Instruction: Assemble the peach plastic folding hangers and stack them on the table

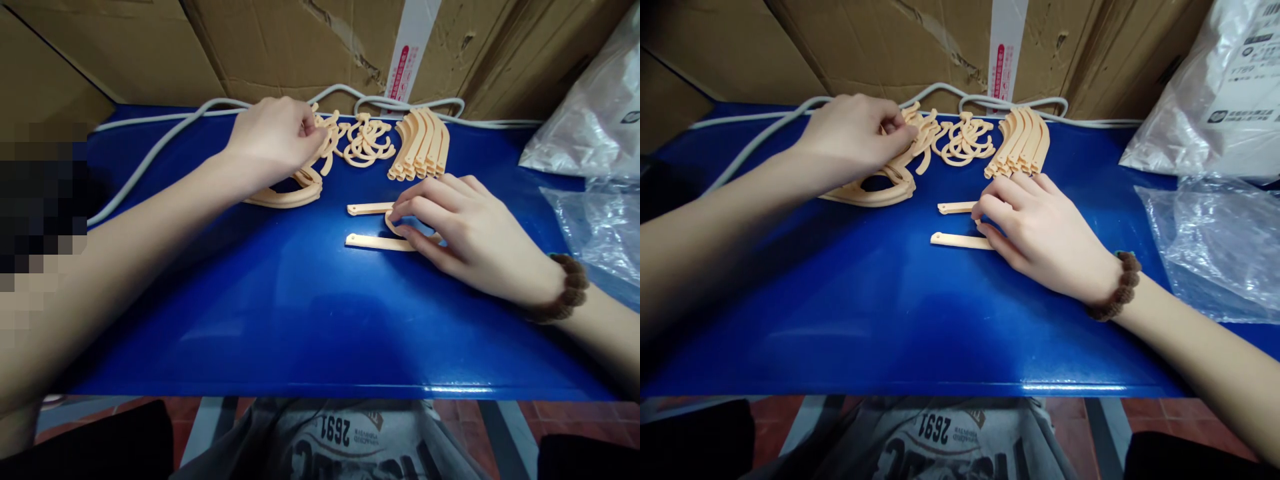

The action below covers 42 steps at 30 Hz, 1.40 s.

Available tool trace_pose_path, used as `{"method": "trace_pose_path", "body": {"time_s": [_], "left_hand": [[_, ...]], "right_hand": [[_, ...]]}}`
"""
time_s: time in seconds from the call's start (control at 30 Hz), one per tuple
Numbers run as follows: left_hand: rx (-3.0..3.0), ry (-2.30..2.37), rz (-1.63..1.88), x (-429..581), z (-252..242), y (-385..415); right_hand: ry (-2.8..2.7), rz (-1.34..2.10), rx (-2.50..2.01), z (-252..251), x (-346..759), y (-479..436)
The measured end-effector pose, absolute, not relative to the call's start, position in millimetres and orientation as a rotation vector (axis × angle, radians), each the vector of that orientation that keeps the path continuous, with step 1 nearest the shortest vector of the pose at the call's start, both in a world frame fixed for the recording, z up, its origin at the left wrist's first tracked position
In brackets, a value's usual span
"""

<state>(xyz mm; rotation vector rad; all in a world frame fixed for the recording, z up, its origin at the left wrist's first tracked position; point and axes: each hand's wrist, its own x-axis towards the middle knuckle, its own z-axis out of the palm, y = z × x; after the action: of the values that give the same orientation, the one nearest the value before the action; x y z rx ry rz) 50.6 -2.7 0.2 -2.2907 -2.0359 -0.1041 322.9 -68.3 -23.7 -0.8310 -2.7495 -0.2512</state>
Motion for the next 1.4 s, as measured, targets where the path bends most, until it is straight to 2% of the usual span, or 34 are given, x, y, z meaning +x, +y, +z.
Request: {"method": "trace_pose_path", "body": {"time_s": [0.07,0.17,0.47,0.67,0.9,1.07,1.17,1.23,1.3,1.4], "left_hand": [[-2.337,-2.131,-0.36,46,-3,7],[-2.387,-2.16,-0.519,45,-7,14],[-2.389,-2.021,-0.386,60,-10,15],[-2.144,-2.062,-0.375,60,-9,17],[-2.089,-2.155,-0.968,51,-11,26],[-2.305,-1.957,-1.321,57,-11,2],[-2.364,-1.713,-1.269,59,-15,-32],[-2.401,-1.508,-0.878,57,-19,-52],[-2.44,-1.299,-0.661,53,-23,-65],[-2.472,-1.128,-0.627,47,-25,-72]], "right_hand": [[-2.751,-0.27,-0.799,-24,323,-68],[-2.747,-0.295,-0.776,-25,323,-68],[-2.762,-0.265,-0.777,-25,322,-68],[-2.766,-0.266,-0.794,-26,321,-69],[-2.761,-0.286,-0.801,-23,320,-70],[-2.618,-0.251,-0.967,-22,320,-73],[-2.346,-0.02,-1.08,-22,321,-73],[-2.226,0.123,-1.082,-22,322,-71],[-2.185,0.195,-1.082,-22,323,-69],[-2.156,0.272,-1.121,-22,322,-68]]}}
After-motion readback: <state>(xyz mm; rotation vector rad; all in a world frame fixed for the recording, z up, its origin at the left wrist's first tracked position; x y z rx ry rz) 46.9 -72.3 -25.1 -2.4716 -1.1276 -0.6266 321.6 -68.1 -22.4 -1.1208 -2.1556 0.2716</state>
